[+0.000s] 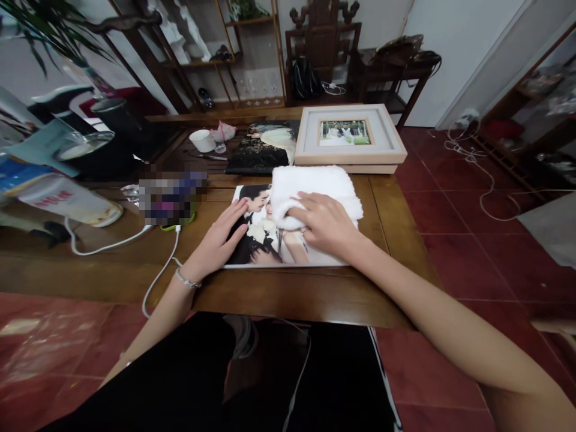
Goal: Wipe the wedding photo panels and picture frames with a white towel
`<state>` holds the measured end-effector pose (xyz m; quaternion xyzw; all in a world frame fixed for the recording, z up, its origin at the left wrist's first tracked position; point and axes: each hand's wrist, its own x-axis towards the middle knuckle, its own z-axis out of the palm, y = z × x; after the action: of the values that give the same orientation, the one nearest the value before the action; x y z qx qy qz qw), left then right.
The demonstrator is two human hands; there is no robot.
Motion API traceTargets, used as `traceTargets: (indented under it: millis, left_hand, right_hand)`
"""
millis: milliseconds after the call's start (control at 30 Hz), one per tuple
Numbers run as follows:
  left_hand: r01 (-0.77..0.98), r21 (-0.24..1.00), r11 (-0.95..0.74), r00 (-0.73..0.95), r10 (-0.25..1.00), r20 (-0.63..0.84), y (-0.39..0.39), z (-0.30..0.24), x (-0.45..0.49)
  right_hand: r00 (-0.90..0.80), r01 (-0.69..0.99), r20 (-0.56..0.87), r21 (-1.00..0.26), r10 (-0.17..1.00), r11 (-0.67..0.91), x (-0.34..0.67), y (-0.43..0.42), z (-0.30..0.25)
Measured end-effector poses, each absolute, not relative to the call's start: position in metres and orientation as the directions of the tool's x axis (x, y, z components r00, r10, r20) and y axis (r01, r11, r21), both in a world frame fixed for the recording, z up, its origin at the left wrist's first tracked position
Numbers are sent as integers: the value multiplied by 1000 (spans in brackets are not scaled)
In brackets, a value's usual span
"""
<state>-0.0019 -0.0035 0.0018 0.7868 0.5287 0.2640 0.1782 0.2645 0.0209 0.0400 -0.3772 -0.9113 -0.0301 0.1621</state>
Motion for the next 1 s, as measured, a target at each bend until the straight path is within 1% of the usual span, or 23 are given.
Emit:
traceTargets:
  millis: [67,133,300,433,600,733,800,900,1000]
  left_hand:
    - [738,560,-376,302,927,223,-4,2,-1]
    - [739,561,-373,300,928,222,-4,2,-1]
    - [742,559,-370,298,929,220,-4,3,-1]
    - [739,557,-379,303,925,228,-5,3,-3]
    - [733,555,-393,308,920,243,-4,3,-5]
    - [727,551,-409,319,912,257,-4,2,-6]
    - [730,549,-406,317,914,254,-4,2,-6]
    - [738,545,-398,312,917,248,-3,1,-8]
    - [742,543,-394,312,919,242,-3,0,-9]
  right_hand:
    - [-627,740,307,-55,716,671,266,22,41]
    - [-633,739,304,-36,711,673,266,22,40]
    - [-714,663,315,19,625,748,262,16,35]
    - [-750,605,368,44,550,795,259,11,31]
    - [-757,582,388,37,525,812,256,10,29]
    - [-765,557,382,-13,519,831,254,6,33]
    - [-798,505,365,-31,480,863,252,1,35]
    - [-853,419,333,-20,401,908,245,-9,36]
    - [-863,390,332,-39,380,920,242,-11,35]
